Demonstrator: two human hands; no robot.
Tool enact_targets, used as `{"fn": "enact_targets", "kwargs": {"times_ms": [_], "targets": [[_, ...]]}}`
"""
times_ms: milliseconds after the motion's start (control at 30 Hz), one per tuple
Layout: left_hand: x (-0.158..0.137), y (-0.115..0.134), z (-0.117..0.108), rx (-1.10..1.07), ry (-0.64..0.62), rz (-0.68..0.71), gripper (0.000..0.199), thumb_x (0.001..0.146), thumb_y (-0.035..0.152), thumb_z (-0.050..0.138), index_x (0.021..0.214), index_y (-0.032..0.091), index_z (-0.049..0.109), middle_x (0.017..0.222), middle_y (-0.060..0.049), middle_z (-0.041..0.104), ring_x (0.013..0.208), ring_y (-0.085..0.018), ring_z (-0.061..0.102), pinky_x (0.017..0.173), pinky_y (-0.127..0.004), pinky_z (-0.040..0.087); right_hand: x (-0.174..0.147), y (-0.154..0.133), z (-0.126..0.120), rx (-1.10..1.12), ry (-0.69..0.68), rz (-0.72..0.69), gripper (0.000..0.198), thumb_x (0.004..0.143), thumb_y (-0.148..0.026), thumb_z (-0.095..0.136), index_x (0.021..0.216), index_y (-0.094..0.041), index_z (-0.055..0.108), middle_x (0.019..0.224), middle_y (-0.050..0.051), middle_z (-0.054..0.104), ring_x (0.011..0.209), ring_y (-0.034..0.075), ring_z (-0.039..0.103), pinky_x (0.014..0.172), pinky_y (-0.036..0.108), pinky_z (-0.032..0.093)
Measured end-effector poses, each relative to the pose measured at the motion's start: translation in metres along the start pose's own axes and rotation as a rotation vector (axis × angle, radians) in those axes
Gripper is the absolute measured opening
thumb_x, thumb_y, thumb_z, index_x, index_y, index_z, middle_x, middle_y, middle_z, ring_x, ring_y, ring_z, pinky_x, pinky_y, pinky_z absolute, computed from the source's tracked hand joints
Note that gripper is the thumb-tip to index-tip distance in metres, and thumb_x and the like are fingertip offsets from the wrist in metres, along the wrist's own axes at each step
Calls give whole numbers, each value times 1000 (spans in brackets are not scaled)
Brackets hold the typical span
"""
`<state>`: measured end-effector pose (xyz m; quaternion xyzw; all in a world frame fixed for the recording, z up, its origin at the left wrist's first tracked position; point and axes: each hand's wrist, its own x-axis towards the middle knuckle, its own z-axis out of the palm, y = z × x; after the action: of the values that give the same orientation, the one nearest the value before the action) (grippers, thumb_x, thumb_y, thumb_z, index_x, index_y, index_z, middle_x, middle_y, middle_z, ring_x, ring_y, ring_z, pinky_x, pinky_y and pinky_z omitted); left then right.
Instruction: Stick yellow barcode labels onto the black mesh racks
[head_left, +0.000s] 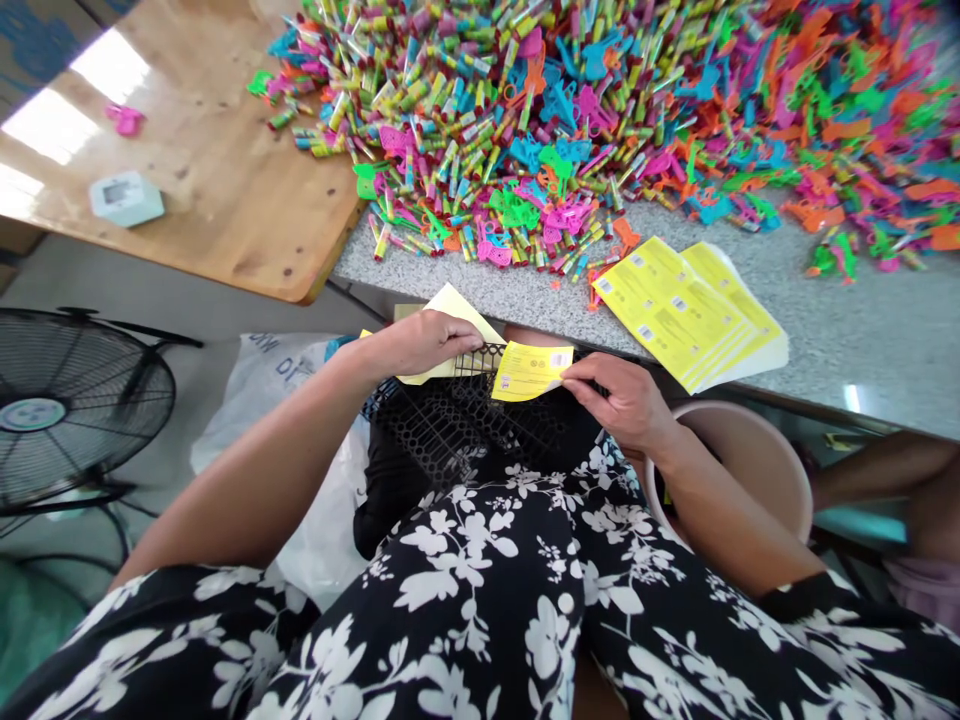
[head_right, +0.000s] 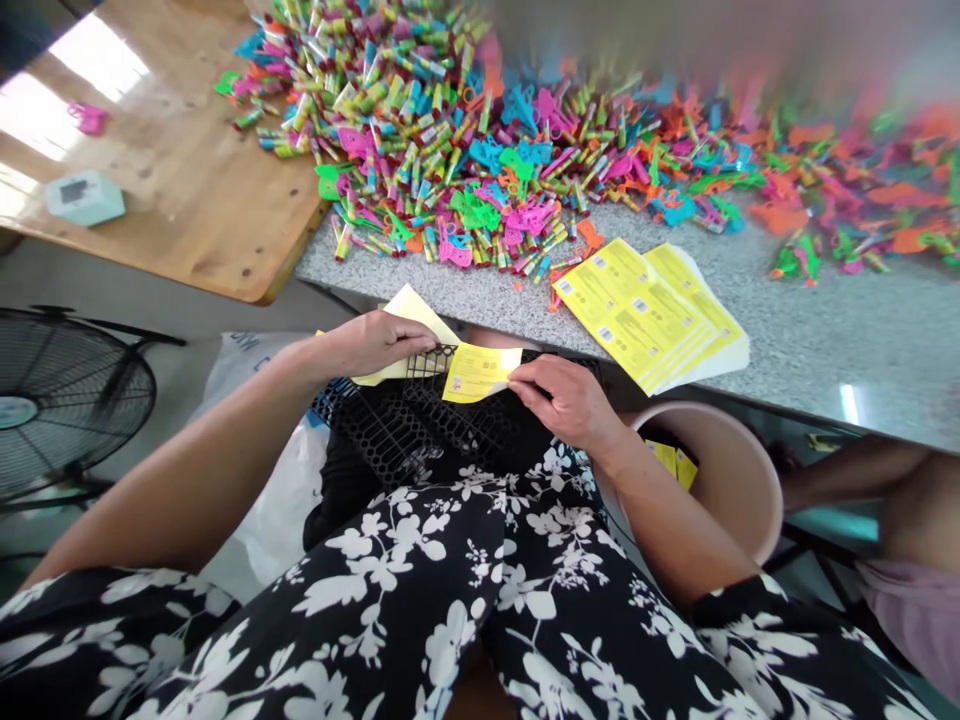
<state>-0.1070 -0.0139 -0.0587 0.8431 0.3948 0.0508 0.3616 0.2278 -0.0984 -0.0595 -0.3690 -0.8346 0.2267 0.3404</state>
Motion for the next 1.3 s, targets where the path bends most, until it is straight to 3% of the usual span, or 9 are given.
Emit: {"fn": "enact_targets", "kwargs": {"times_ms": [567, 1067, 1300], "targets": [[0, -1, 0, -20, -7, -9, 44, 107, 51, 45, 103, 22, 78, 92, 1, 76, 80, -15, 66, 73, -25, 44, 2, 1, -3, -3, -58, 47, 14, 106, -30, 63, 110, -22, 74, 101, 6, 80, 90, 19, 75, 86, 34, 61], [0, 5, -2, -16, 13, -29, 43, 103, 53, 48, 103, 25, 80, 89, 0, 78, 77, -16, 66, 71, -25, 46, -1, -3, -3, -39, -88, -44, 14, 104, -21, 62, 116, -23, 70, 102, 7, 78, 92, 21, 73, 86, 38, 61], [0, 5, -3, -27, -31, -68, 44, 104, 51, 46, 103, 21, 78, 92, 0, 77, 80, -15, 67, 75, -24, 45, -4, -7, -3, -131, -82, -40, 22, 99, -33, 71, 117, -20, 69, 105, 9, 79, 100, 27, 72, 93, 45, 57]]}}
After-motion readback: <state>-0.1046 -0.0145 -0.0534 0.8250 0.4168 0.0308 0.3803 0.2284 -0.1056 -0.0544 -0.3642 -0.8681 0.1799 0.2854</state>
